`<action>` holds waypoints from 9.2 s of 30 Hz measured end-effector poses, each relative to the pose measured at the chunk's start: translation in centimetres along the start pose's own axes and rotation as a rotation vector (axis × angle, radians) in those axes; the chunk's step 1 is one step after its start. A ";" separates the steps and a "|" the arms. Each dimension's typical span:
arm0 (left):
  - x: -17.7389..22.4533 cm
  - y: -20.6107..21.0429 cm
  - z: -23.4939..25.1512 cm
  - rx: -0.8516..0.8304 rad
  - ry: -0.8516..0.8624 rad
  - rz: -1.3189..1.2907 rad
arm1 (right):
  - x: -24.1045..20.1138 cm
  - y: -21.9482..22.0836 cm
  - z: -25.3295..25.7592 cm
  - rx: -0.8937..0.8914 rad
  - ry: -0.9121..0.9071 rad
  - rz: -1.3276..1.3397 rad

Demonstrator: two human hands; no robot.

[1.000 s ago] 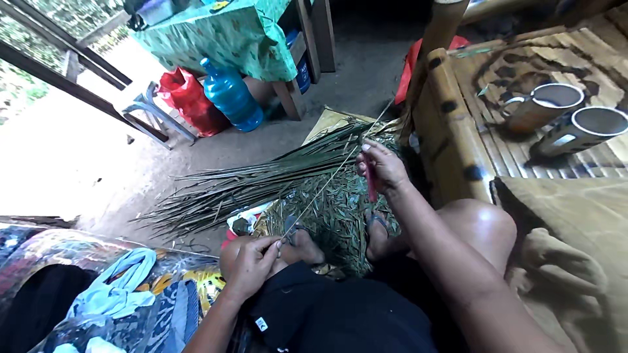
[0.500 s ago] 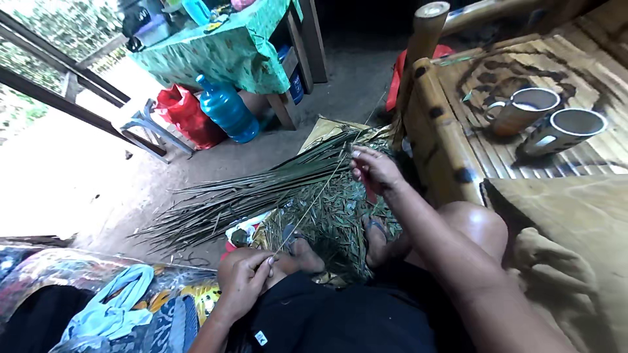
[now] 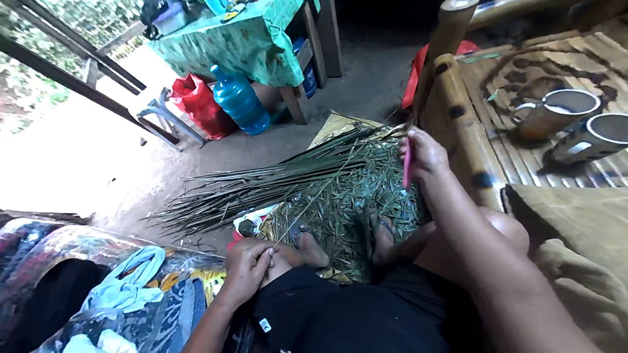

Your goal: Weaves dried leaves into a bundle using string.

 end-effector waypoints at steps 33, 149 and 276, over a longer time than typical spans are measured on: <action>4.6 2.5 3.6 -0.020 0.007 -0.056 | 7.4 10.9 -12.8 -0.641 0.124 -0.231; 0.2 14.1 3.1 -0.086 -0.450 -0.386 | 16.3 4.8 -10.2 -0.652 0.306 -0.675; -0.6 12.4 -0.4 -0.252 -0.504 -0.671 | 16.2 3.6 -8.9 -0.848 0.144 -0.531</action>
Point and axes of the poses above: each hand's wrist, its own z-axis towards the middle knuckle, its own y-axis out of the palm, x = y × z, the point moved 4 cm from there along z, towards the middle knuckle, and after that the axes turned 5 degrees about -y, right-handed, at the moved point
